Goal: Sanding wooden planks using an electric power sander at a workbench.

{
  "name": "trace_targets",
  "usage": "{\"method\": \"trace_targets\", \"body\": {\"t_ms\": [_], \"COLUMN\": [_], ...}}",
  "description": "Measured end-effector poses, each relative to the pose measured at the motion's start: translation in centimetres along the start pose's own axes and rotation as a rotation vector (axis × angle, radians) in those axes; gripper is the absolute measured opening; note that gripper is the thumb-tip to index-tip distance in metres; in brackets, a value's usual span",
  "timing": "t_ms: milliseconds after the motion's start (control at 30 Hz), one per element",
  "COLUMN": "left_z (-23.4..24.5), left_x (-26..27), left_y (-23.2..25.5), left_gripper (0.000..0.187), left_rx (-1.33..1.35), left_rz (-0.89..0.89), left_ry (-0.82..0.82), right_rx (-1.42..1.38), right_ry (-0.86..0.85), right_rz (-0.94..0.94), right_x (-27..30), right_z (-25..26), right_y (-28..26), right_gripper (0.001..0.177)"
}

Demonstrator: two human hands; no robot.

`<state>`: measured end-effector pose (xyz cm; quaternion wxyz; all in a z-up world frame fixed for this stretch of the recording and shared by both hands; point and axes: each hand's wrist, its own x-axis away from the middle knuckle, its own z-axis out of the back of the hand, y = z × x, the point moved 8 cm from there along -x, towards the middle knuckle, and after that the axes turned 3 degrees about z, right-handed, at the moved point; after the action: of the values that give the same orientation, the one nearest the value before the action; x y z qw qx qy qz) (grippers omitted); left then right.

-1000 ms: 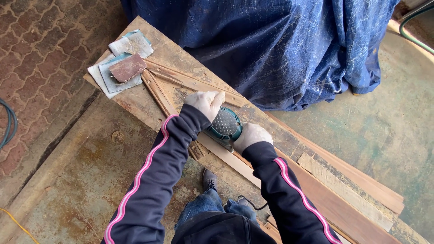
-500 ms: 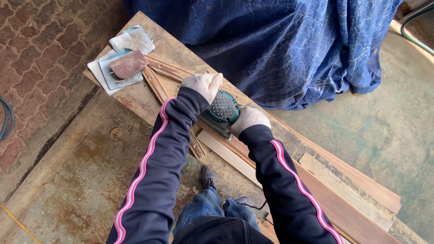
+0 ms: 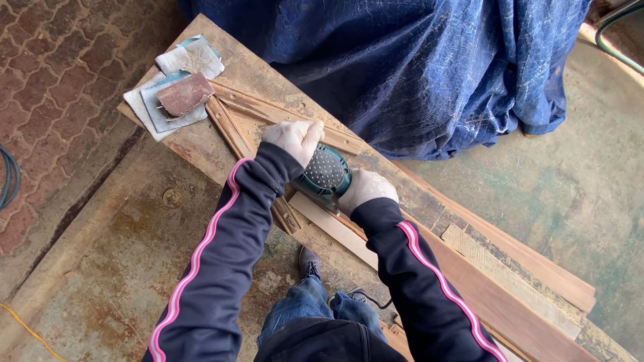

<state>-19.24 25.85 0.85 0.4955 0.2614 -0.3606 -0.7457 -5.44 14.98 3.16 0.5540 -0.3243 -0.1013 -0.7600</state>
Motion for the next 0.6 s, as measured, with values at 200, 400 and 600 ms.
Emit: {"method": "trace_targets", "body": {"t_ms": [200, 400, 600], "left_z": [-0.1, -3.2, -6.6], "left_x": [-0.7, 2.1, 6.4], "left_y": [0.3, 2.3, 5.4], "left_gripper": [0.047, 0.047, 0.044], "left_rx": [-0.063, -0.092, -0.057], "left_rz": [0.013, 0.048, -0.024], "left_ry": [0.008, -0.023, 0.063], "right_rx": [0.042, 0.049, 0.064], "right_ry": [-0.006, -0.014, -0.016], "right_rz": [0.007, -0.012, -0.041], "right_x": [-0.6, 1.9, 5.8], "right_z": [0.6, -0.7, -2.3], "right_y": [0.4, 4.2, 8.7], "right_gripper": [0.038, 0.041, 0.043]}}
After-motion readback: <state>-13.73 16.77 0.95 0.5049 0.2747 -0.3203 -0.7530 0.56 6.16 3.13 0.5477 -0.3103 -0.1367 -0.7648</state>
